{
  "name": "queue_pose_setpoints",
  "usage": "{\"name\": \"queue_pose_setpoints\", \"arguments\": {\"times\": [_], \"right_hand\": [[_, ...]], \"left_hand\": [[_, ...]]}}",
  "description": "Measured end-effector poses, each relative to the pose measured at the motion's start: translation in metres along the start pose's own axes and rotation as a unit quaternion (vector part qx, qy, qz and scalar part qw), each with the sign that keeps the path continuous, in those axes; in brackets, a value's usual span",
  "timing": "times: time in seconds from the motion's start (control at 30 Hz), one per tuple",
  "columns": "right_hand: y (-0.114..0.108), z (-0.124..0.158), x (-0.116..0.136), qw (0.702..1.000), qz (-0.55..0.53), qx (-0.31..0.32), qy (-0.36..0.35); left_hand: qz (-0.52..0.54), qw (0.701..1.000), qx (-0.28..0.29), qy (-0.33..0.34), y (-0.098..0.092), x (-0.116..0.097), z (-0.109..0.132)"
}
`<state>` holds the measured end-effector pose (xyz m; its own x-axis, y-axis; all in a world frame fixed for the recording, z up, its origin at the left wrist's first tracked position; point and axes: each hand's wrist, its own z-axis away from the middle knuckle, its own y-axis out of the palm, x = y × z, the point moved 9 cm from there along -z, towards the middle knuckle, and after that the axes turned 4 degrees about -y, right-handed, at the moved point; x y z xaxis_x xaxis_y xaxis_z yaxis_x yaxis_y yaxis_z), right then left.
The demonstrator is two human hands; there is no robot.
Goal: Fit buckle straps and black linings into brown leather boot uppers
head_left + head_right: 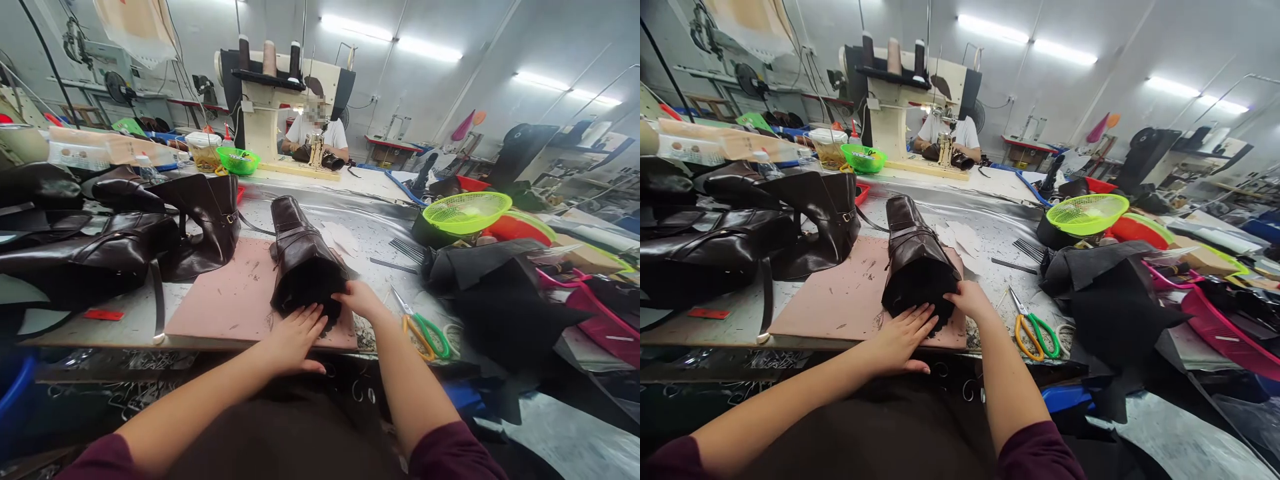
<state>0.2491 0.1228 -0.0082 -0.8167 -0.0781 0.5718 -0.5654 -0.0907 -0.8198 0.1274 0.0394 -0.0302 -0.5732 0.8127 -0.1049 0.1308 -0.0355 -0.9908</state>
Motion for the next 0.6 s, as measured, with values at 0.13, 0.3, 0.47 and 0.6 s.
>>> {"name": "queue_pose_setpoints", "arguments": {"times": [0.13, 0.3, 0.47, 0.6], "right_hand": [[-0.001, -0.011, -0.002, 0.999, 0.032, 0.001, 0.006], [-0.004, -0.009, 0.003, 0.997, 0.075, 0.001, -0.006], [-0.027, 0.022, 0.027, 0.988, 0.149, -0.043, 0.018], [-0.012, 0.011, 0.101, 0.981, 0.164, -0.039, -0.098]], "left_hand": [[0.006, 0.999, 0.018, 0.032, -0.008, 0.002, -0.005], [0.032, 0.997, 0.049, 0.044, -0.014, 0.002, -0.030], [0.057, 0.996, 0.062, 0.026, -0.014, 0.006, -0.043], [0.061, 0.997, 0.034, 0.031, -0.015, -0.007, -0.051]]}}
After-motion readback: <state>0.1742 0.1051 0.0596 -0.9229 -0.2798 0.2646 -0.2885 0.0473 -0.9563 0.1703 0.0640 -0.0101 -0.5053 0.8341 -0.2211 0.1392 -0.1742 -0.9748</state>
